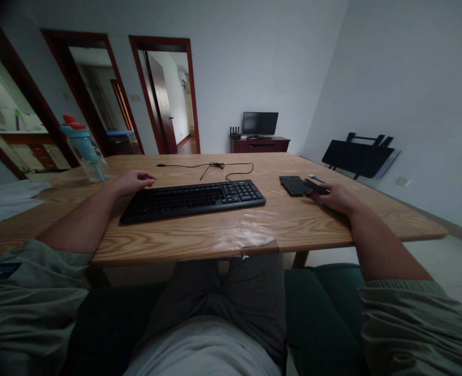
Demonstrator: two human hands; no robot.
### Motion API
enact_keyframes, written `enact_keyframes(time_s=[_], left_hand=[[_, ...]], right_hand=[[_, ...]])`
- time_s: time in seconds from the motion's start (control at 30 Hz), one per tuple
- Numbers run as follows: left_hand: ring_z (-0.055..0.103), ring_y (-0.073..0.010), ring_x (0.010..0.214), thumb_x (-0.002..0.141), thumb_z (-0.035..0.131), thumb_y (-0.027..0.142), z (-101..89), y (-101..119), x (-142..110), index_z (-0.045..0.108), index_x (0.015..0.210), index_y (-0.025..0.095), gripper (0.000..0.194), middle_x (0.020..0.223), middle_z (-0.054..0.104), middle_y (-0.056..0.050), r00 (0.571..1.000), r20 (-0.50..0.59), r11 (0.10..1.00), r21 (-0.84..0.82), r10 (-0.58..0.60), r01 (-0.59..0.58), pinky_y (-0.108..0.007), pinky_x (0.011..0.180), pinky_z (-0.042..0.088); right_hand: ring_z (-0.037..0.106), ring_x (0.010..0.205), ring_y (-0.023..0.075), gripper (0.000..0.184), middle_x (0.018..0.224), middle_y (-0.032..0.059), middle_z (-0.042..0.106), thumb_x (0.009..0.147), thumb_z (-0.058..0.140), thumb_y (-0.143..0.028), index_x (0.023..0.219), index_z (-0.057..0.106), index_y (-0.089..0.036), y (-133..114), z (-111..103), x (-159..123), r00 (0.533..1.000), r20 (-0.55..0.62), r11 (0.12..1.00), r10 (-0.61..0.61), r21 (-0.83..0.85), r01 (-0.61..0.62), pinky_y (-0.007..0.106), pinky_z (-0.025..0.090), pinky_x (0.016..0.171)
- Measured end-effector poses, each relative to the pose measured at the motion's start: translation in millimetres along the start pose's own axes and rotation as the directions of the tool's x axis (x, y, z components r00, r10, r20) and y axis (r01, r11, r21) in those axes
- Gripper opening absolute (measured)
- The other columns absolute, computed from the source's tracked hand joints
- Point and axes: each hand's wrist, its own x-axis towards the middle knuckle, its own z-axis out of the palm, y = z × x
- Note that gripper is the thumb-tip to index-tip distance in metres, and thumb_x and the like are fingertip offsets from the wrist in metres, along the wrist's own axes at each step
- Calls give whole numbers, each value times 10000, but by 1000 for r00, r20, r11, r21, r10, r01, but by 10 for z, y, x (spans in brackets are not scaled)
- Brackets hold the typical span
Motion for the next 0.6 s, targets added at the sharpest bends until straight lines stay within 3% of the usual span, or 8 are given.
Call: enact_keyframes(time_s=[0.6], left_hand=[[659,-253,796,613,691,479,-6,113,-86,742,738,206,304,789,738,-71,1000,-29,1000,3,1,-1,-322,732,501]], right_hand=[[643,921,293,489,1071,158,723,837,647,-433,1222,722,-141,-73,0,7,1000,13,999,23,-48,-22,378,468,844]])
